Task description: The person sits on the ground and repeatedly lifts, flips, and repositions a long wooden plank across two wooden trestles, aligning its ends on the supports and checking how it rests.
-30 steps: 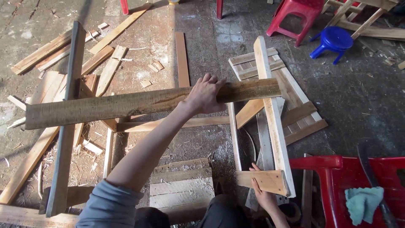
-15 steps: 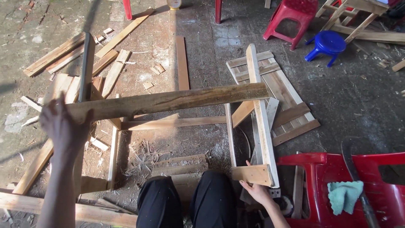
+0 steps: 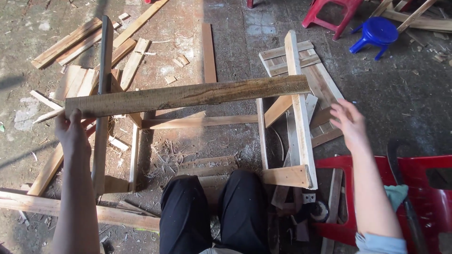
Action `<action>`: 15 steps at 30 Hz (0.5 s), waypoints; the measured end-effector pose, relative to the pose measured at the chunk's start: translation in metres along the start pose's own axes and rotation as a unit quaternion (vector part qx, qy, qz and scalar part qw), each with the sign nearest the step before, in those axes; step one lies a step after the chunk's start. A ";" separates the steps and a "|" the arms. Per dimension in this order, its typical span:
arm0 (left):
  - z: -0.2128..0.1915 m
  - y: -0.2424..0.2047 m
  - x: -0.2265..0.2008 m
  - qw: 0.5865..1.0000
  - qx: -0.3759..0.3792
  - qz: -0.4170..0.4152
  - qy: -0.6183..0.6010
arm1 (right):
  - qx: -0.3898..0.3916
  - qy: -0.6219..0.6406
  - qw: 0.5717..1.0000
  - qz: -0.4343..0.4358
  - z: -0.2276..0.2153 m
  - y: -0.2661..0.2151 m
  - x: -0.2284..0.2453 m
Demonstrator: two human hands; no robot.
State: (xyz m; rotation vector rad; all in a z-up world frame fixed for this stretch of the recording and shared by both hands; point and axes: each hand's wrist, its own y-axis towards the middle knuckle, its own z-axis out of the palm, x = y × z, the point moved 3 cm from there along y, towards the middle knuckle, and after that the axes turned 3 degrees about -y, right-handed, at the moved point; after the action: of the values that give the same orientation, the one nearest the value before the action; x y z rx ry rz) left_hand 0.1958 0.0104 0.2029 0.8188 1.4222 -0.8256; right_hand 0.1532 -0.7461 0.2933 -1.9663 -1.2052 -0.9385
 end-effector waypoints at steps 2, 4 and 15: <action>0.004 0.001 0.005 0.999 -0.022 -0.013 -0.029 | 0.006 0.030 0.999 -0.030 0.032 0.024 0.022; 0.006 -0.004 0.002 0.999 -0.026 -0.026 -0.037 | 0.004 0.032 0.999 0.010 0.061 0.058 -0.004; 0.023 -0.006 -0.018 0.985 -0.049 -0.094 -0.137 | -0.109 0.167 0.976 0.083 0.091 0.088 -0.014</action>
State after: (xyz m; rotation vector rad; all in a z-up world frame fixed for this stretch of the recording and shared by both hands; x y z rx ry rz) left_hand 0.2025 -0.0124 0.2212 0.4800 1.2955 -0.9653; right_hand 0.2511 -0.7123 0.2192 -1.9370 -0.7650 -1.2959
